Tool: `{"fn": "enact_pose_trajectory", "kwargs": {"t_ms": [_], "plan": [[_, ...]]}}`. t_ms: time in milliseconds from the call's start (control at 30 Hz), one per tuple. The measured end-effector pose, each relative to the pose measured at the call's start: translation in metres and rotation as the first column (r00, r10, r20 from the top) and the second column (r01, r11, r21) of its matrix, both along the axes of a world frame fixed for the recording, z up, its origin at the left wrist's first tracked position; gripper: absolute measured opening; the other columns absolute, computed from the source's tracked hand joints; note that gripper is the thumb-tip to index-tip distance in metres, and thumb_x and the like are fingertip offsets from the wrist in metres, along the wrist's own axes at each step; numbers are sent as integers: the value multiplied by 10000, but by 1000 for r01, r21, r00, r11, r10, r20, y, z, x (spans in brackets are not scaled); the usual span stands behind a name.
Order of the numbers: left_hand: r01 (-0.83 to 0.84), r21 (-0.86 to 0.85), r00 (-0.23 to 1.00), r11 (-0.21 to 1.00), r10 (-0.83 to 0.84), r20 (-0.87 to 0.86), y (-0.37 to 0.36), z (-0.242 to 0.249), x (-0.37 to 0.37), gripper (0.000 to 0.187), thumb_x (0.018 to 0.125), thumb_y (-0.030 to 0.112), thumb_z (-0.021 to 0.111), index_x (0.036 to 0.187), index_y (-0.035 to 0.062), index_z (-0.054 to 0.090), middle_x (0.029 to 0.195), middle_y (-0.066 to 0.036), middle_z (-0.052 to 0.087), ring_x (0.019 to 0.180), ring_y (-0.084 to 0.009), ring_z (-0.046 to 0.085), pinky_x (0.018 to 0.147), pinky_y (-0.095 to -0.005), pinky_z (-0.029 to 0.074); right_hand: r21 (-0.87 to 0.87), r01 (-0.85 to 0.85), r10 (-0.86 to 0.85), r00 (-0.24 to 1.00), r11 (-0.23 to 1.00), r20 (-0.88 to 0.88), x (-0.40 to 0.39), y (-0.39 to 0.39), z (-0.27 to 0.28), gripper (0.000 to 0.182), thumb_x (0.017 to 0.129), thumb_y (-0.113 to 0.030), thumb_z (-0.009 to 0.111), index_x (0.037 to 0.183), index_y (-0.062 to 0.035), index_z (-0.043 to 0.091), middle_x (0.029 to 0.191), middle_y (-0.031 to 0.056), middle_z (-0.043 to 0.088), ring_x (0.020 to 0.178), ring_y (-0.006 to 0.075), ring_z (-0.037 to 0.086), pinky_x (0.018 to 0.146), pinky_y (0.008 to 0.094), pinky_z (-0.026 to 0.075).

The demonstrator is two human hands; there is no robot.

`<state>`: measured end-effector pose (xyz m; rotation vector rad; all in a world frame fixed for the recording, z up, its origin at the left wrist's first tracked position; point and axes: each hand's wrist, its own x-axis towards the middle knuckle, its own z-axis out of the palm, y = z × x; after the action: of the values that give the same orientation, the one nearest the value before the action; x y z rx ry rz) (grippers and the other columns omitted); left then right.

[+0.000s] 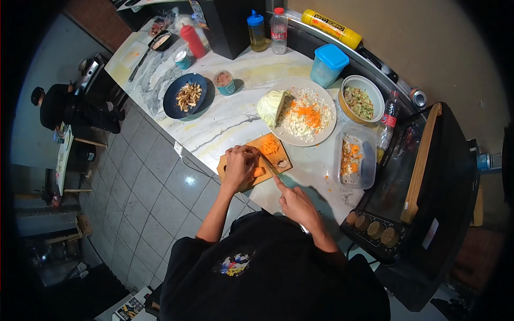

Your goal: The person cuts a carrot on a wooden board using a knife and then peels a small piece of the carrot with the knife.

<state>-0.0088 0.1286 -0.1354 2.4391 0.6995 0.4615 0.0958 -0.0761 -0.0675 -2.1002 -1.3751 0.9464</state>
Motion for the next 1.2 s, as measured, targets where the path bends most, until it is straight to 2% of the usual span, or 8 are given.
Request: {"fn": "enact_pose_trajectory", "kwargs": {"t_ms": [333, 400, 600, 733, 800, 1033, 1100, 1200], "plan": [[-7, 4, 1000, 1000, 7, 12, -2, 2, 1, 202, 709, 62, 686, 900, 69, 752, 982, -47, 677, 922, -250, 576, 848, -407, 349, -29, -29, 31, 998, 999, 63, -7, 6, 12, 687, 805, -12, 565, 1436, 46, 299, 745, 247, 632, 735, 426, 636, 686, 494, 511], [-8, 3, 1000, 1000, 8, 12, -1, 2, 0, 202, 710, 61, 686, 900, 67, 752, 982, -47, 676, 922, -249, 576, 849, -407, 350, -93, -22, 26, 998, 995, 49, -9, 6, 10, 704, 828, -48, 547, 1477, -45, 275, 783, 277, 603, 762, 446, 605, 738, 520, 486], [-10, -10, 1000, 1000, 10, 19, -1, 2, 0, 200, 718, 53, 676, 902, 67, 753, 982, -42, 675, 928, -246, 576, 856, -409, 351, -29, -45, 46, 998, 999, 53, -6, 6, 2, 697, 829, -48, 544, 1468, -7, 269, 765, 271, 599, 753, 445, 599, 725, 510, 485], [-3, -8, 1000, 1000, 3, -3, -1, 4, 1, 188, 723, 76, 689, 899, 65, 753, 982, -43, 676, 923, -244, 581, 856, -411, 348, -97, -40, 43, 999, 994, 21, 1, 8, 13, 702, 824, -51, 548, 1468, -13, 272, 778, 280, 602, 795, 434, 599, 751, 500, 484], [9, 6, 1000, 1000, -9, -9, 1, 4, 1, 184, 724, 86, 694, 897, 64, 753, 981, -44, 676, 920, -243, 583, 854, -414, 347, -163, -26, 24, 1000, 986, -15, 1, 11, 17, 694, 821, -43, 539, 1469, -38, 291, 821, 259, 622, 831, 409, 595, 792, 478, 474], [-18, 3, 999, 1000, 18, -37, 1, 8, 4, 157, 689, 115, 723, 843, 114, 751, 988, -47, 680, 939, -255, 603, 882, -426, 365, -112, 14, -23, 997, 994, -79, 10, -5, 0, 666, 838, -39, 504, 1473, -75, 307, 832, 185, 641, 834, 370, 593, 851, 434, 451], [-14, 10, 999, 1000, 14, -46, 2, 6, 5, 156, 694, 119, 725, 848, 111, 750, 990, -51, 681, 943, -257, 603, 880, -426, 365, -92, -11, 1, 995, 996, -102, 11, -9, 5, 639, 867, -77, 483, 1476, -86, 291, 841, 286, 617, 917, 416, 584, 800, 498, 476], [-23, 33, 998, 999, 25, -51, 4, 5, 4, 153, 705, 130, 729, 854, 99, 746, 997, -64, 684, 952, -256, 602, 875, -429, 364, -190, 16, -61, 971, 982, -233, 11, -10, 18, 646, 872, -87, 471, 1487, -114, 275, 854, 267, 625, 902, 419, 581, 834, 501, 459]]}}
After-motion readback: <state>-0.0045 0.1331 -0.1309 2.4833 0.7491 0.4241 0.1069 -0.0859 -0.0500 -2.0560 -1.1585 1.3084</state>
